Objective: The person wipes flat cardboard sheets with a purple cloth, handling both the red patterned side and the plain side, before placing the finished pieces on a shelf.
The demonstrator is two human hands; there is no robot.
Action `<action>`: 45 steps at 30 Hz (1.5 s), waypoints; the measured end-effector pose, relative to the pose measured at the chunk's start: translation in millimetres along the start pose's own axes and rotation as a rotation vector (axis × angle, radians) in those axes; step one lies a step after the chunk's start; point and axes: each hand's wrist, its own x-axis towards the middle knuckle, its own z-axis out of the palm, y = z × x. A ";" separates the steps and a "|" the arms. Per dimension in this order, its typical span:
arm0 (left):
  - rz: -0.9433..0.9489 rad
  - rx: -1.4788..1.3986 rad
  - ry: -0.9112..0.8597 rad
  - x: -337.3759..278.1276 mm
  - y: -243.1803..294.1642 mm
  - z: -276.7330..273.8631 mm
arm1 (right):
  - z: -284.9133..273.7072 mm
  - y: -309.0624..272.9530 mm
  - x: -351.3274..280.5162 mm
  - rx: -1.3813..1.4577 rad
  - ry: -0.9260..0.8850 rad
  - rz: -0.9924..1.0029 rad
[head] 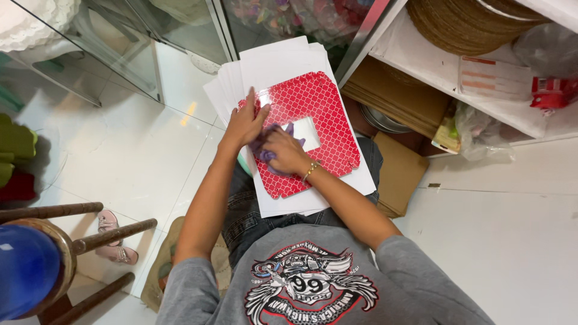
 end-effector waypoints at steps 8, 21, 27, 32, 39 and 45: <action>0.105 0.515 -0.108 5.7 -16.4 46.9 | 20.8 -31.0 -73.5 0.289 -0.112 -0.029; 0.119 0.380 -0.162 -14.7 -9.3 39.2 | -56.2 16.9 -156.6 0.213 0.155 0.276; 0.147 0.397 -0.125 -10.5 -18.6 53.3 | -53.9 -7.5 -144.0 -0.079 0.199 0.569; 0.118 0.364 -0.134 -19.0 -5.9 51.7 | -26.1 -6.6 -136.1 0.077 -0.105 0.409; 0.101 0.417 -0.169 -14.0 -15.1 57.2 | -32.5 6.8 -66.6 0.012 -0.113 0.483; 0.102 0.434 -0.173 -12.1 -12.4 59.3 | -20.7 20.7 -12.2 -0.078 -0.013 0.556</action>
